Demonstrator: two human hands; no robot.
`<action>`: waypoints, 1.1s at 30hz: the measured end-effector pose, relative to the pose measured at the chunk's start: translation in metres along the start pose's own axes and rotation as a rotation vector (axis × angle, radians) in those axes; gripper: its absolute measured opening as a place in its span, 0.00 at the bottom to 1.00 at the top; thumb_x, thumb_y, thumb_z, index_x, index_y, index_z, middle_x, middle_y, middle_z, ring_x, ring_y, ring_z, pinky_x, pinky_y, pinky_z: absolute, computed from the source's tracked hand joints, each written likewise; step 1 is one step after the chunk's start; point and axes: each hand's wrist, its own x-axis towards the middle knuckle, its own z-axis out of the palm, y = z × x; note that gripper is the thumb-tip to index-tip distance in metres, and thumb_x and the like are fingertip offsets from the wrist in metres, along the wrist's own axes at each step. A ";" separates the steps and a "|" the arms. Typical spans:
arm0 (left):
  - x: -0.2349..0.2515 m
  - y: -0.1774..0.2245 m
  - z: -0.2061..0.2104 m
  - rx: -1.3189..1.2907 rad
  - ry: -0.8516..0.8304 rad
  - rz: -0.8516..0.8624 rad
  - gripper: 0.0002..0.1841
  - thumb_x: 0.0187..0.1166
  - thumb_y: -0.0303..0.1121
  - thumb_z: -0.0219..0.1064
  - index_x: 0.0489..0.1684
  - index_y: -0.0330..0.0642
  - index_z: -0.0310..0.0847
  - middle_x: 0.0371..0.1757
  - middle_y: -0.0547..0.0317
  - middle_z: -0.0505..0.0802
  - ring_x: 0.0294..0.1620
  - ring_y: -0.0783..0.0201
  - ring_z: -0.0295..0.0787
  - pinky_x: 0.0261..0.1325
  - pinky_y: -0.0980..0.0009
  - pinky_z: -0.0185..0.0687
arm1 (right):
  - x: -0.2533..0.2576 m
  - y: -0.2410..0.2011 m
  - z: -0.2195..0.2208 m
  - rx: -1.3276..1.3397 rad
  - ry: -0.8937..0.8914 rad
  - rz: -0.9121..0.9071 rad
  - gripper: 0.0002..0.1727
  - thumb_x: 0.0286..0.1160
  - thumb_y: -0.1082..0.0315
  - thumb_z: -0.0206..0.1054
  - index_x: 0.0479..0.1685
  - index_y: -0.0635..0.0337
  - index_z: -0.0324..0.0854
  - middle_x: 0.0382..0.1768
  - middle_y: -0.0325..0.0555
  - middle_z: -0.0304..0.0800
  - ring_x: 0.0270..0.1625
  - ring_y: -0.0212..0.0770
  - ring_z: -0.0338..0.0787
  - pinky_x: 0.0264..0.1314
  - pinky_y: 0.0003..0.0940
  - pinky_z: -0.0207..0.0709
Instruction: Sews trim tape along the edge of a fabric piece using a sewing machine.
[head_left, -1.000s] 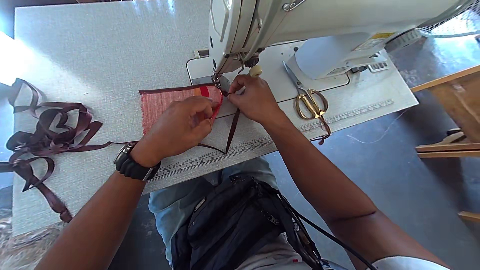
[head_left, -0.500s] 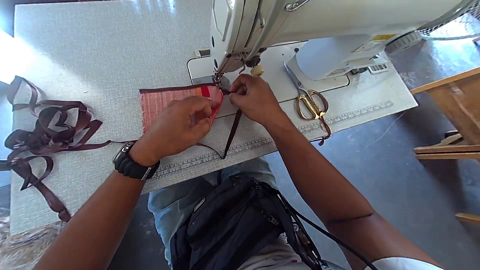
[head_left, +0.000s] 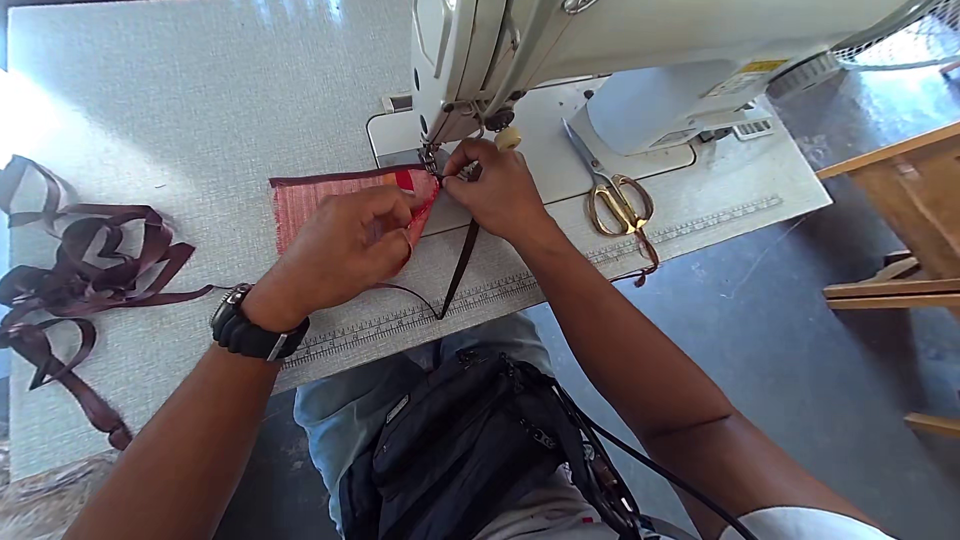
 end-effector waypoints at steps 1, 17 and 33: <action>0.003 -0.001 0.000 -0.002 -0.009 -0.023 0.07 0.73 0.31 0.59 0.38 0.45 0.85 0.64 0.60 0.93 0.69 0.68 0.88 0.67 0.63 0.86 | 0.001 0.001 0.001 0.009 0.000 -0.018 0.04 0.73 0.68 0.72 0.42 0.55 0.88 0.37 0.40 0.90 0.34 0.35 0.86 0.40 0.38 0.79; 0.003 0.009 0.007 0.068 -0.010 -0.020 0.05 0.71 0.30 0.61 0.33 0.45 0.83 0.62 0.57 0.93 0.65 0.66 0.90 0.61 0.63 0.88 | -0.013 -0.007 -0.001 0.231 -0.119 0.255 0.05 0.77 0.70 0.70 0.46 0.58 0.86 0.32 0.41 0.96 0.27 0.35 0.92 0.31 0.34 0.86; 0.009 0.011 0.020 0.179 -0.054 0.040 0.06 0.70 0.32 0.61 0.31 0.46 0.84 0.65 0.59 0.92 0.77 0.62 0.82 0.76 0.61 0.80 | -0.024 -0.007 -0.009 0.313 -0.266 0.377 0.07 0.79 0.70 0.69 0.49 0.62 0.86 0.30 0.45 0.95 0.23 0.37 0.92 0.20 0.30 0.83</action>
